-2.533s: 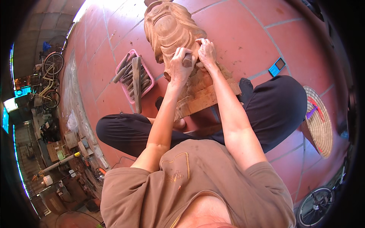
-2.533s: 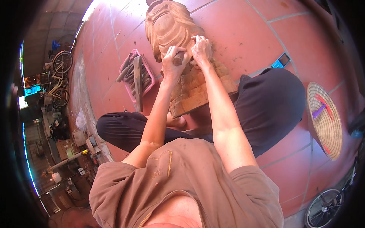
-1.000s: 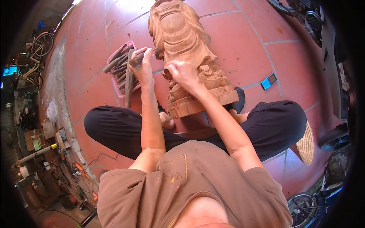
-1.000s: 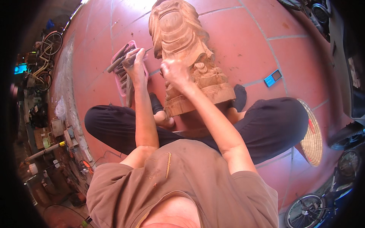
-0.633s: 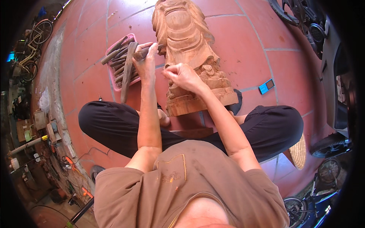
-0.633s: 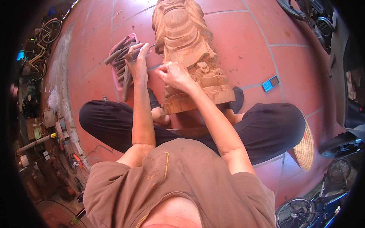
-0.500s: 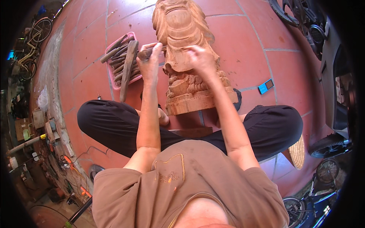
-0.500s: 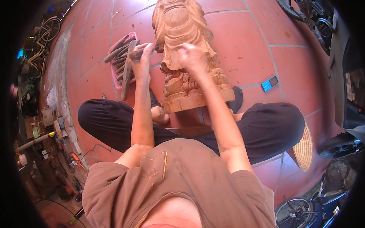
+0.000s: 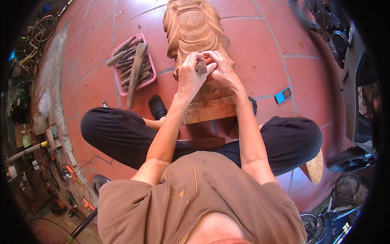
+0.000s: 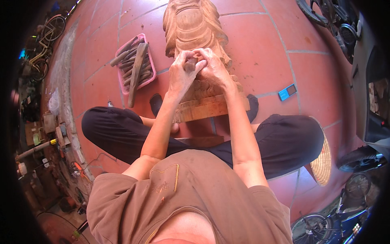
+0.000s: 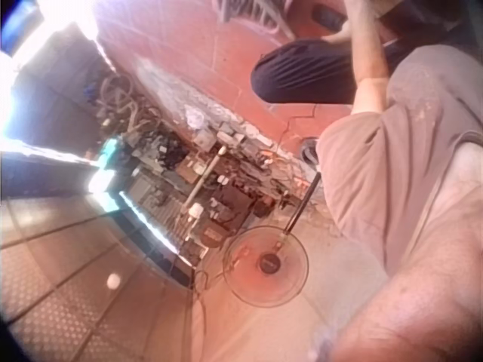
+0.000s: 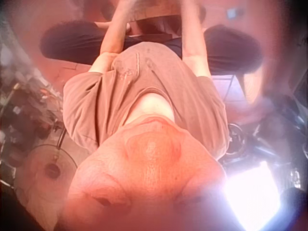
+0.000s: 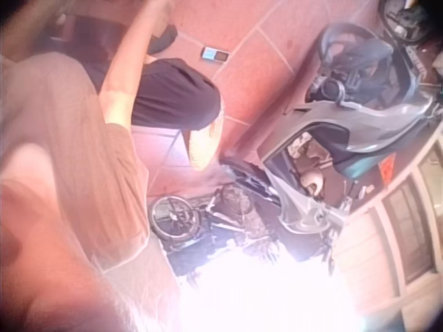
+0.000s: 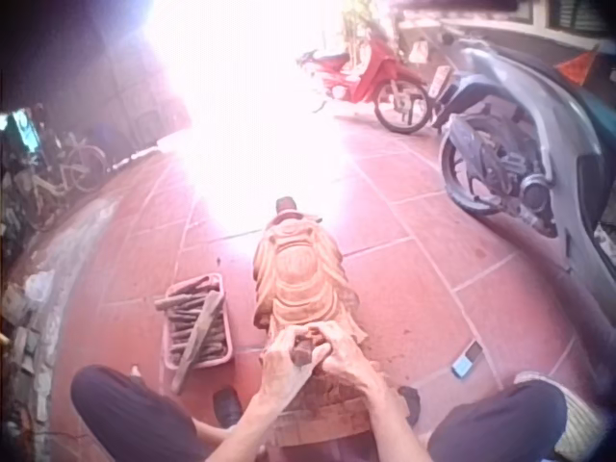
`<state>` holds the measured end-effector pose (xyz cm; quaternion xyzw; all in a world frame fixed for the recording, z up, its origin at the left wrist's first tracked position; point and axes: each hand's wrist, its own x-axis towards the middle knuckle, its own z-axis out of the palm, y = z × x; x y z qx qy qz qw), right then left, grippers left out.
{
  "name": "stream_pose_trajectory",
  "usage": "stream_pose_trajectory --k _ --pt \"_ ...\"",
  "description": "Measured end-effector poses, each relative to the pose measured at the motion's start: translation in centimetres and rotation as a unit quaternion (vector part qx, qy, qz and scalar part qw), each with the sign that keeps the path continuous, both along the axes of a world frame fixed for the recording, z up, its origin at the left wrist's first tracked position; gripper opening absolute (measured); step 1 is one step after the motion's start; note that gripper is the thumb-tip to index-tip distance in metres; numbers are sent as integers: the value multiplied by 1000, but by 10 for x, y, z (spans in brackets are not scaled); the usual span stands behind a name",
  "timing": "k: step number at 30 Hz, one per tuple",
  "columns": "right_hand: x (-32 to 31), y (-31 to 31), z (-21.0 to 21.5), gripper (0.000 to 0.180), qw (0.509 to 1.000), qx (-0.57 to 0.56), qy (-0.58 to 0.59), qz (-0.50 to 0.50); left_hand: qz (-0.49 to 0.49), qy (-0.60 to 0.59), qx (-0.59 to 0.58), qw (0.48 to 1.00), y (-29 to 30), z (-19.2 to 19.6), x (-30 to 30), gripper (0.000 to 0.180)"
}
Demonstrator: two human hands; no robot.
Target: The person carves a wooden statue using a chisel and mallet. They repeatedly strike the chisel to shape the wood and occasionally brush away debris with their hand.
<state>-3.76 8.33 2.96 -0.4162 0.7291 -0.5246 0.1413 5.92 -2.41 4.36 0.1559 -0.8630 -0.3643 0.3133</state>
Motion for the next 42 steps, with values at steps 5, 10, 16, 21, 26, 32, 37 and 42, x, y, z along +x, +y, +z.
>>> stream_pose_trajectory --k 5,10,16,21,26,32,37,42 --pt "8 -2 1 34 998 -46 6 -53 -107 -128 237 957 -5 31 4 68" --pt "5 -6 -11 18 966 -68 -196 -151 -139 -28 333 932 -33 27 6 48" --pt "-7 8 -6 12 954 -21 -279 -112 129 -45 217 967 -75 -38 5 28" --pt "0 7 -7 15 971 7 -209 -119 156 -85 97 979 -61 -74 -5 27" --pt "-3 3 -13 15 981 -44 -162 -101 188 -52 52 979 -55 -101 -9 19" --pt "-4 -2 -23 13 995 -36 2 -92 189 -32 69 979 -55 -107 -9 14" --pt "-2 -2 -15 12 995 5 46 -92 192 -35 71 978 -54 -105 -10 13" --pt "-11 8 -5 13 994 52 -81 -52 191 -36 70 978 -55 -106 -11 13"
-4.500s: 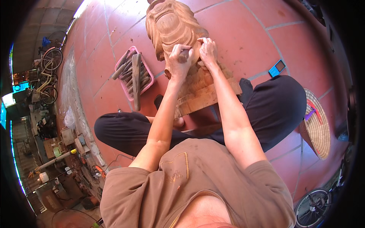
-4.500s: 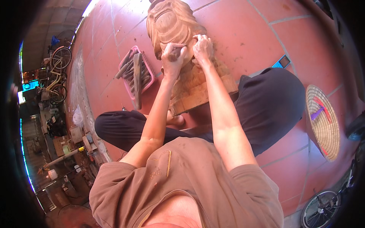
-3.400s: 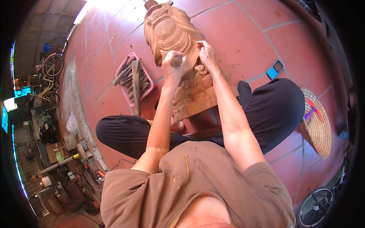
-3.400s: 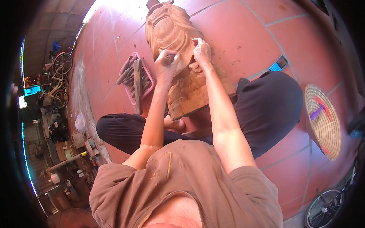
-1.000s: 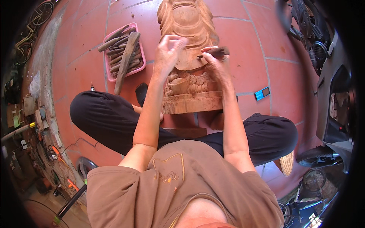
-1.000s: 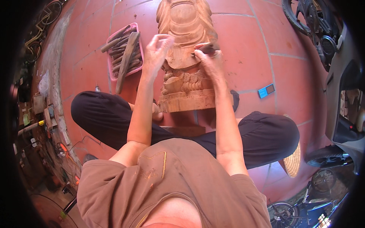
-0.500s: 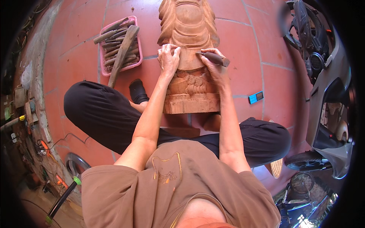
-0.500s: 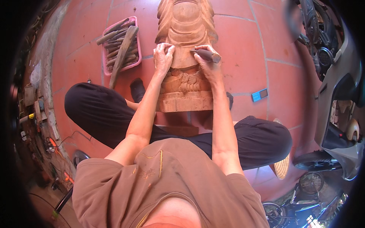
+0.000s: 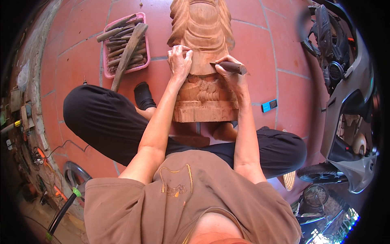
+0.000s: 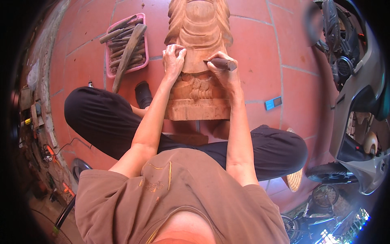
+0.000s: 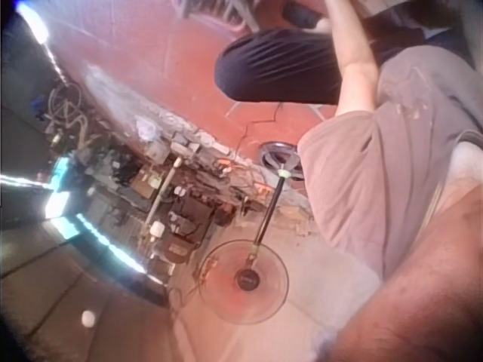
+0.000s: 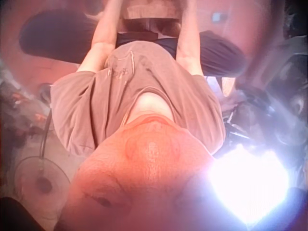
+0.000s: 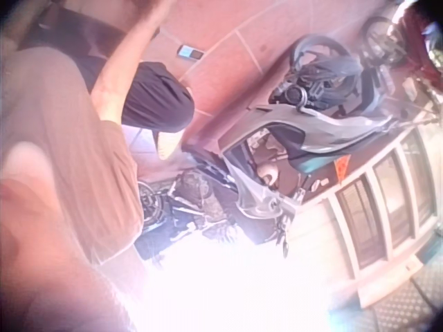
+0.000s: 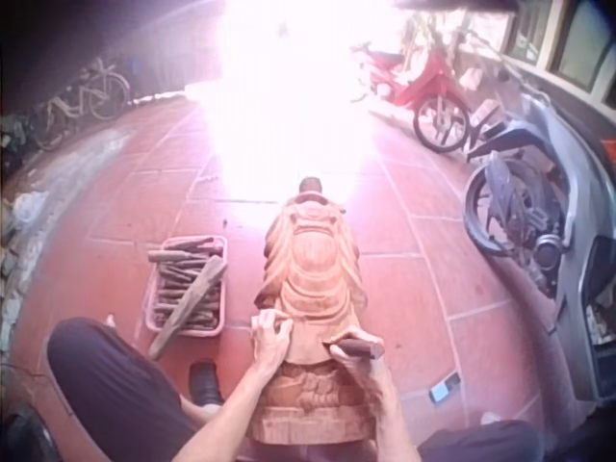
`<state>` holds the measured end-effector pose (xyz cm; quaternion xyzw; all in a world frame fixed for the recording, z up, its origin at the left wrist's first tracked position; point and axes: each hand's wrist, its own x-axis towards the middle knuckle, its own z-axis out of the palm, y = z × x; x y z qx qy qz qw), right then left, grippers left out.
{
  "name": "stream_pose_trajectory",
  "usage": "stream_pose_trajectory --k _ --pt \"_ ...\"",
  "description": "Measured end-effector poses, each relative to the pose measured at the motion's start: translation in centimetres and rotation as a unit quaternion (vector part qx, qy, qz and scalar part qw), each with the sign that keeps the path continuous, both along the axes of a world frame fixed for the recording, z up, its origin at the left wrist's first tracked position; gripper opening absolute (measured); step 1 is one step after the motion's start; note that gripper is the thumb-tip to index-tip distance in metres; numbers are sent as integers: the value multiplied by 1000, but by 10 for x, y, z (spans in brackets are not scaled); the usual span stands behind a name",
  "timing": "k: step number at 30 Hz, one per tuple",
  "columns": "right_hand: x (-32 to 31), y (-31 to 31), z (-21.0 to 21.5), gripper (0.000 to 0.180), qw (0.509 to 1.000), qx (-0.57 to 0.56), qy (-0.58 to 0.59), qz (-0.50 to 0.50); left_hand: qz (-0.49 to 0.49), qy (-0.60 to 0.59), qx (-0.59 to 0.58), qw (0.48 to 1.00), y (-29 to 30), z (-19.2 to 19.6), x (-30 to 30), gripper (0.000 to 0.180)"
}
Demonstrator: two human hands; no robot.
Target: The person carves a wooden statue using a chisel and mallet. They repeatedly strike the chisel to shape the wood and occasionally brush away debris with their hand.
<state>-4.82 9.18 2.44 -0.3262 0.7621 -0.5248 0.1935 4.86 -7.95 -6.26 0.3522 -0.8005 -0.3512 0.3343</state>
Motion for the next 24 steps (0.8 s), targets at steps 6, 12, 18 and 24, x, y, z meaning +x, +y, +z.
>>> stream_pose_trajectory --k 6,12,18,24 --pt "-1 -12 -7 12 995 -50 81 -24 -7 8 -3 1000 0 1 0 12" --pt "-7 2 -8 12 999 -27 9 45 -3 2 8 1000 -1 -2 2 11" --pt "0 11 0 17 977 -141 -163 2 -1 7 21 1000 0 -2 -1 11" --pt "2 15 13 24 947 -206 -245 12 13 1 22 1000 -1 -6 -3 10"
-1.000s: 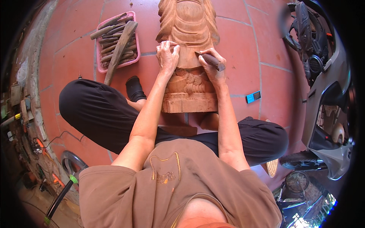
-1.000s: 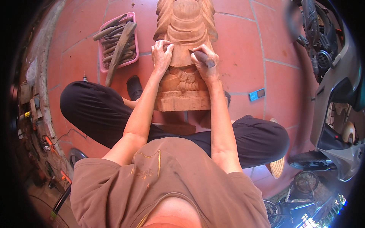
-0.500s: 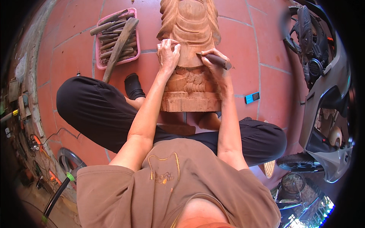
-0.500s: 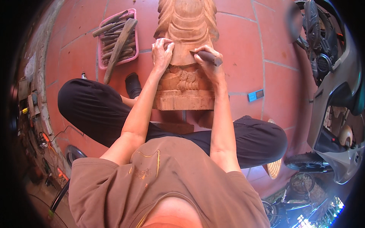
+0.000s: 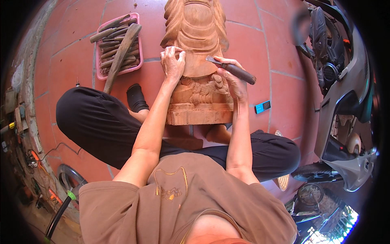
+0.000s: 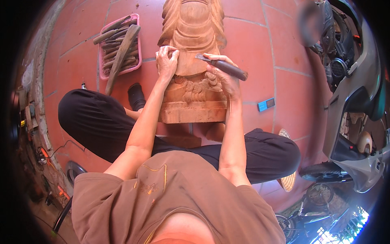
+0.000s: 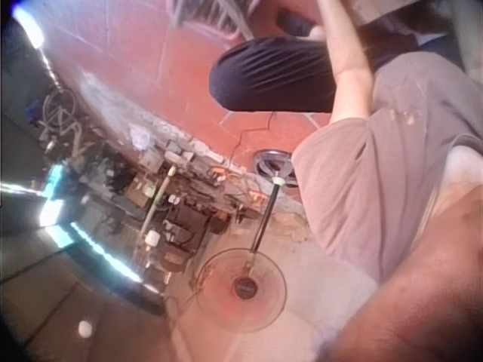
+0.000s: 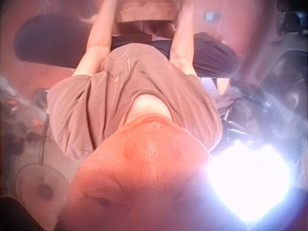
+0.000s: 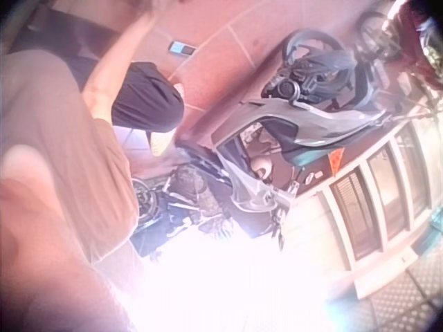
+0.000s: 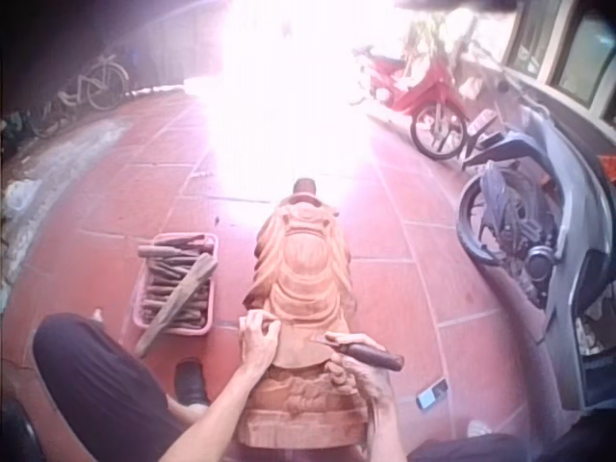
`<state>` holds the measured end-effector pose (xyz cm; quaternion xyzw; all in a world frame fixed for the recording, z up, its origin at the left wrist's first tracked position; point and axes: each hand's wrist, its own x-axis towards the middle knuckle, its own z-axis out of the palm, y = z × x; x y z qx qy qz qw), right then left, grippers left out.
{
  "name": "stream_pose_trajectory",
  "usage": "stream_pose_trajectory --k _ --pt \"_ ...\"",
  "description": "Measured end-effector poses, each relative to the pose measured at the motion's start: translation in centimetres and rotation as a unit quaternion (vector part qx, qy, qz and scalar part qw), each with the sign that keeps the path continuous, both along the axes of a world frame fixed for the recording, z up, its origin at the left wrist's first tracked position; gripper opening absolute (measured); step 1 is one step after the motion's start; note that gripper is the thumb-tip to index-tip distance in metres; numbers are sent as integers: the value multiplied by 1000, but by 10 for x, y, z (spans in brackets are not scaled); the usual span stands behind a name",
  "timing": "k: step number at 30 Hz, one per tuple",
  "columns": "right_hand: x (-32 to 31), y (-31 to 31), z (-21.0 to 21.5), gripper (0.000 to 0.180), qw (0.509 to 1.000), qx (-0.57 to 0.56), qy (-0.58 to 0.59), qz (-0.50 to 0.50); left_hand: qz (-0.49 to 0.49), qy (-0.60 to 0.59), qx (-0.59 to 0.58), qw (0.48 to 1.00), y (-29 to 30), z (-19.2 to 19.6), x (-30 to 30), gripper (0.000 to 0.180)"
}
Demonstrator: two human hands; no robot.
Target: The person carves a wooden statue using a chisel and mallet. They repeatedly strike the chisel to shape the wood and occasionally brush away debris with their hand.
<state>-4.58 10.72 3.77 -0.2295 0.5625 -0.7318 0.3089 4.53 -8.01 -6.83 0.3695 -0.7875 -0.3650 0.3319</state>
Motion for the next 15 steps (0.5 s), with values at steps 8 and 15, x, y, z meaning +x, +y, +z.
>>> stream_pose_trajectory --k 8,15 --pt "0 -2 5 25 998 -46 -41 22 2 -6 6 1000 1 4 0 10" --pt "-3 3 1 24 989 -90 -120 4 2 -13 11 1000 1 5 0 10"
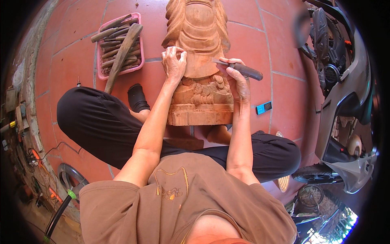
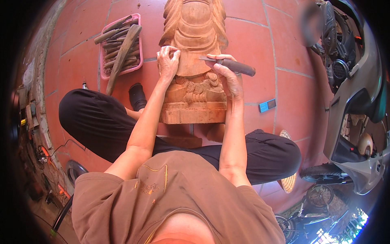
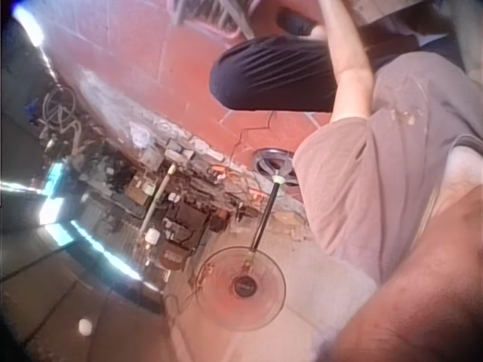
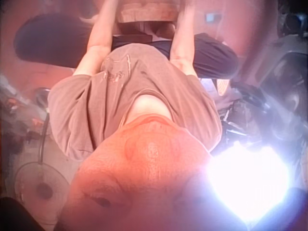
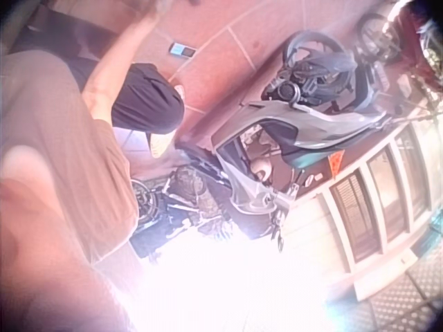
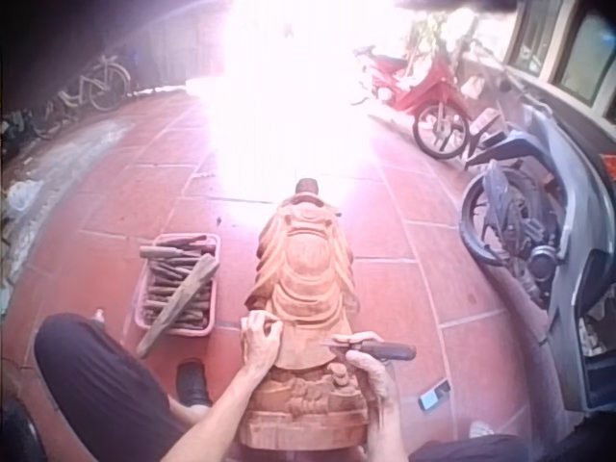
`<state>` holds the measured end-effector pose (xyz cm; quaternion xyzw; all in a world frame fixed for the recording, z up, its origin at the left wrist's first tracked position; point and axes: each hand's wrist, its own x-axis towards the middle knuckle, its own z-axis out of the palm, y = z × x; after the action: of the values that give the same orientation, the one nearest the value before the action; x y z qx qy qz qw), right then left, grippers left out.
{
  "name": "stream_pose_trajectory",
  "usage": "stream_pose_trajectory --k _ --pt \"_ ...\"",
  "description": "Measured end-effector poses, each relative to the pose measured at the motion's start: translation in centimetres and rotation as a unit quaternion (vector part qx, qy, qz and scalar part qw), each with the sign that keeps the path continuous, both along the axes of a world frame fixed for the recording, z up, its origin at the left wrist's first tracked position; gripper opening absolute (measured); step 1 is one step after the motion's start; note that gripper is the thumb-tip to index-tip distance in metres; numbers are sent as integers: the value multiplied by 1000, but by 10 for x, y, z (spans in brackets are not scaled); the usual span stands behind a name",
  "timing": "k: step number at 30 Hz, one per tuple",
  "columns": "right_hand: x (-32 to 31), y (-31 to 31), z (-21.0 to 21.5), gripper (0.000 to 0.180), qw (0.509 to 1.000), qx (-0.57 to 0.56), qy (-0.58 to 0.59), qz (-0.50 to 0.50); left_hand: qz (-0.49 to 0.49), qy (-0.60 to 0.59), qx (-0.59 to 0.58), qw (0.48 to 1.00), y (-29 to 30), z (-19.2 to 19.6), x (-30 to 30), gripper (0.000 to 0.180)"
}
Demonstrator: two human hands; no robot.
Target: The person carves a wooden statue using a chisel and mallet. They repeatedly strike the chisel to shape the wood and occasionally brush away debris with their hand.
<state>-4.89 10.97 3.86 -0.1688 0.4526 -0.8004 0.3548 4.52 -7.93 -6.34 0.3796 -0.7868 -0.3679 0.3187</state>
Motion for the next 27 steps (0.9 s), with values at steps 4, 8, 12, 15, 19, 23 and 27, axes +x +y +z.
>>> stream_pose_trajectory --k 4,8,12,15,19,23,27 --pt "-2 -9 -1 18 994 82 -4 -70 1 4 -2 1000 0 0 0 10" --pt "-2 -20 -15 15 975 160 16 -156 3 9 3 1000 1 1 -1 10" --pt "-1 -30 -25 11 954 206 136 -168 8 11 0 1000 1 -1 -1 10" --pt "1 -33 -32 10 945 204 201 -156 10 7 -1 1000 0 -2 0 10" --pt "0 -36 -36 9 942 204 228 -137 4 16 -7 1000 0 -1 0 10" --pt "6 -39 -22 8 906 191 354 -131 -5 44 -37 998 0 0 4 11" --pt "4 -34 -38 6 831 227 489 -137 -5 40 -38 998 4 -4 0 12"
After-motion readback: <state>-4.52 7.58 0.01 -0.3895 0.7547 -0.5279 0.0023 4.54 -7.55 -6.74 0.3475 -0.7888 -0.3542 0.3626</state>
